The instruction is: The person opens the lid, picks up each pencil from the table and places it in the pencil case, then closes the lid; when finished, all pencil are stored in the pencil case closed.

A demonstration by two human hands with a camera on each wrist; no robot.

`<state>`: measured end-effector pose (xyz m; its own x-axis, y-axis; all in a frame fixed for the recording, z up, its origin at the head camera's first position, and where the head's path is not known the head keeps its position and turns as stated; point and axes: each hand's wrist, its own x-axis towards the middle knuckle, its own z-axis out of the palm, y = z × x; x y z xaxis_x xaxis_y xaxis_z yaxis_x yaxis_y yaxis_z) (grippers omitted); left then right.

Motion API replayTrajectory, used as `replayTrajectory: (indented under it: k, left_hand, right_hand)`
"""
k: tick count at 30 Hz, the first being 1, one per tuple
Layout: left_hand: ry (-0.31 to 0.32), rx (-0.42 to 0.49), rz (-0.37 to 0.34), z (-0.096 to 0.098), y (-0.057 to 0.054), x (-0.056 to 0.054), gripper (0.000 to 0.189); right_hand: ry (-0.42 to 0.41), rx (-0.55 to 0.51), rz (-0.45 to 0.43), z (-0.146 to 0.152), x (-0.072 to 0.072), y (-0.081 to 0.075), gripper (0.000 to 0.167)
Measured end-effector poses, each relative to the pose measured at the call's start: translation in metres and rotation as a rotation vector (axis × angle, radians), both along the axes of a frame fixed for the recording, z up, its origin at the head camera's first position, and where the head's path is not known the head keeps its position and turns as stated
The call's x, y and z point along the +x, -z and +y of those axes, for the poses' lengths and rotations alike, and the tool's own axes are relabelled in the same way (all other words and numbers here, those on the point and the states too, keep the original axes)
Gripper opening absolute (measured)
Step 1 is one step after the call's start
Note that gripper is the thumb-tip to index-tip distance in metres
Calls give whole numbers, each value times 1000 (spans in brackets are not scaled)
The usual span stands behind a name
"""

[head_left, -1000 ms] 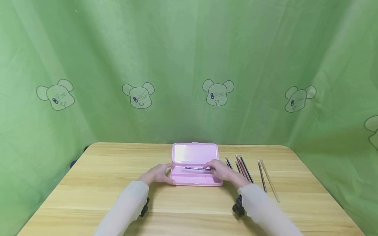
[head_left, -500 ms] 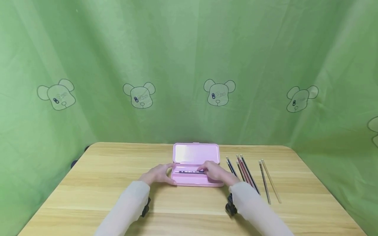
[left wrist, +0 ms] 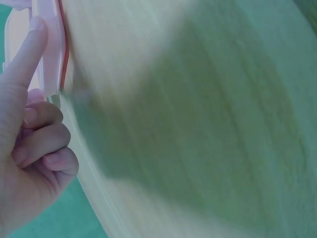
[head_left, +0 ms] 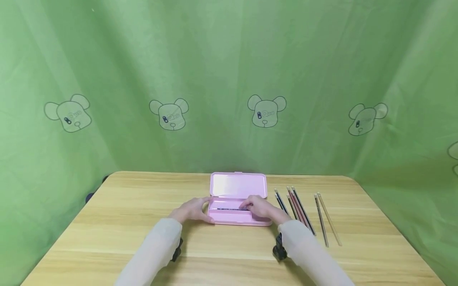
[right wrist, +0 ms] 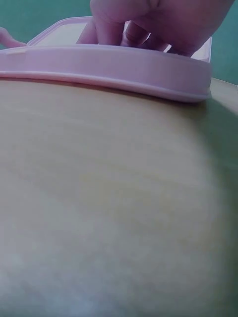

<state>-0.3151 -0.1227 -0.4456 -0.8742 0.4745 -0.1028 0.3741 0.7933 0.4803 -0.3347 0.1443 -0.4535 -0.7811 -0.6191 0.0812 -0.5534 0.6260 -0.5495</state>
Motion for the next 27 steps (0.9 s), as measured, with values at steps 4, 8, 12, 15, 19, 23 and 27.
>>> replayTrajectory:
  k: [4, 8, 12, 15, 19, 23, 27]
  left_hand:
    - [6, 0, -1, 0, -1, 2, 88]
    - [4, -6, -2, 0, -2, 3, 87]
    - [1, -8, 1, 0, -2, 2, 87]
    - [-11, -1, -7, 0, 1, 0, 87]
    - [-15, 10, -7, -1, 2, -1, 87]
    - [-1, 9, 1, -1, 3, -1, 87]
    - [3, 8, 2, -1, 3, -2, 88]
  right_hand:
    - [26, 3, -26, -1, 0, 0, 22]
    - [22, -8, -21, 0, 1, 1, 21]
    - [37, -41, -13, 2, 2, 0, 18]
    - [71, -63, -4, 4, 3, -2, 18]
    - [94, -79, 9, 9, 6, -6, 19]
    - [96, -102, -4, 16, 10, -10, 20]
    - [87, -122, -12, 24, 14, -15, 21]
